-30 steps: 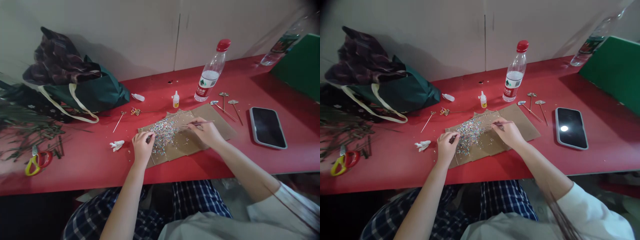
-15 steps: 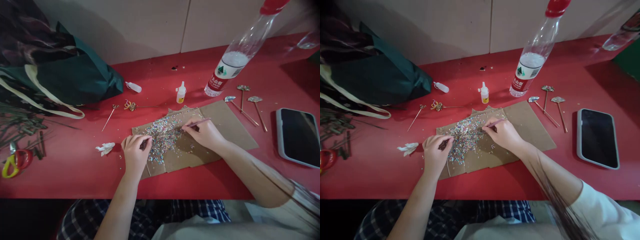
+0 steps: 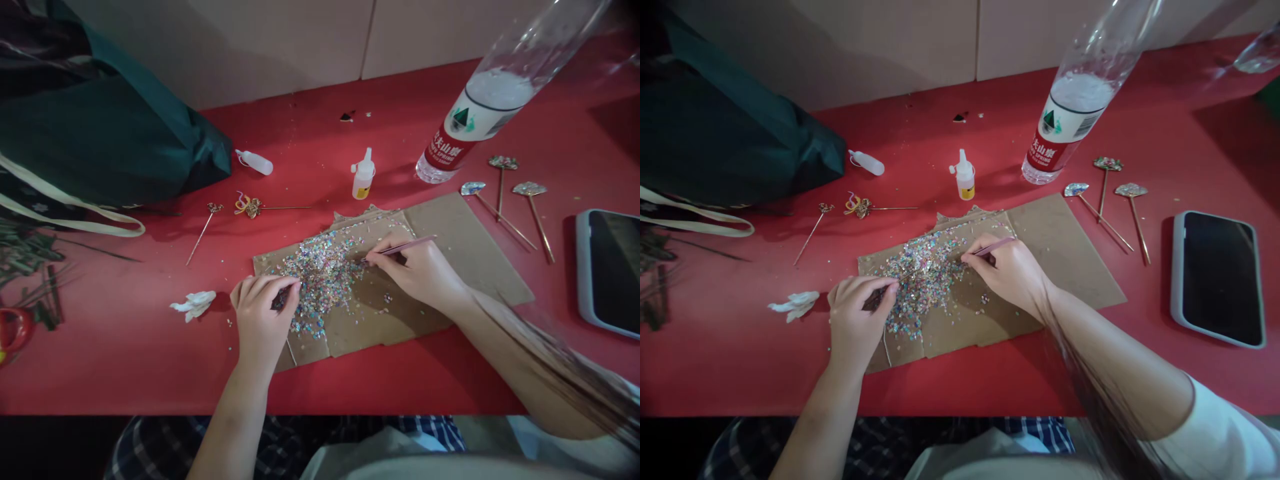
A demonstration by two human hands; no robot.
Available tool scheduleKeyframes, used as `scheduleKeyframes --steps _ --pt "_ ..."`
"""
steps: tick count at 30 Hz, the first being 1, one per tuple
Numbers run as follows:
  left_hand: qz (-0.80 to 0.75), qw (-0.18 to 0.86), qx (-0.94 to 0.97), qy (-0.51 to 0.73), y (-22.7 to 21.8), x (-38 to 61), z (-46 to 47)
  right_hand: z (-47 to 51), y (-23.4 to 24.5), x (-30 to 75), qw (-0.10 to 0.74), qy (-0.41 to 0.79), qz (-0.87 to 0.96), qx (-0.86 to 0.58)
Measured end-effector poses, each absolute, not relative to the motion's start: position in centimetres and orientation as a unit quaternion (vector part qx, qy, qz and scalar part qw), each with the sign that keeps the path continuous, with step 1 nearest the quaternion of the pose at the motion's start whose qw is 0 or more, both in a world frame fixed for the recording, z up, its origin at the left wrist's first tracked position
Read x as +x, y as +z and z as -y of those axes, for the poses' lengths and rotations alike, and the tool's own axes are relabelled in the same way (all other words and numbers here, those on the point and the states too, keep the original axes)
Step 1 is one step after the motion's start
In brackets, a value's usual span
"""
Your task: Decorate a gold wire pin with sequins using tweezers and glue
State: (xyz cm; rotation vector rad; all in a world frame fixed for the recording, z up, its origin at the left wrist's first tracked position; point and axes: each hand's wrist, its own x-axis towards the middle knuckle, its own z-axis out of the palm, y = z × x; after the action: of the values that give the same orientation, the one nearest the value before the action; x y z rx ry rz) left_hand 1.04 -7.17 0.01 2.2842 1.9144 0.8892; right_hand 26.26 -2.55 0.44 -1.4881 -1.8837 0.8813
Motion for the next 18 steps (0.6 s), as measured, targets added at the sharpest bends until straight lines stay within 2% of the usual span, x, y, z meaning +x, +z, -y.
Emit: scheduleKeyframes --steps 18 --pt "-0.615 0.011 0.741 0.269 -0.01 1.05 7.29 2.39 0.55 26.18 0.287 0.323 0.707 -0.56"
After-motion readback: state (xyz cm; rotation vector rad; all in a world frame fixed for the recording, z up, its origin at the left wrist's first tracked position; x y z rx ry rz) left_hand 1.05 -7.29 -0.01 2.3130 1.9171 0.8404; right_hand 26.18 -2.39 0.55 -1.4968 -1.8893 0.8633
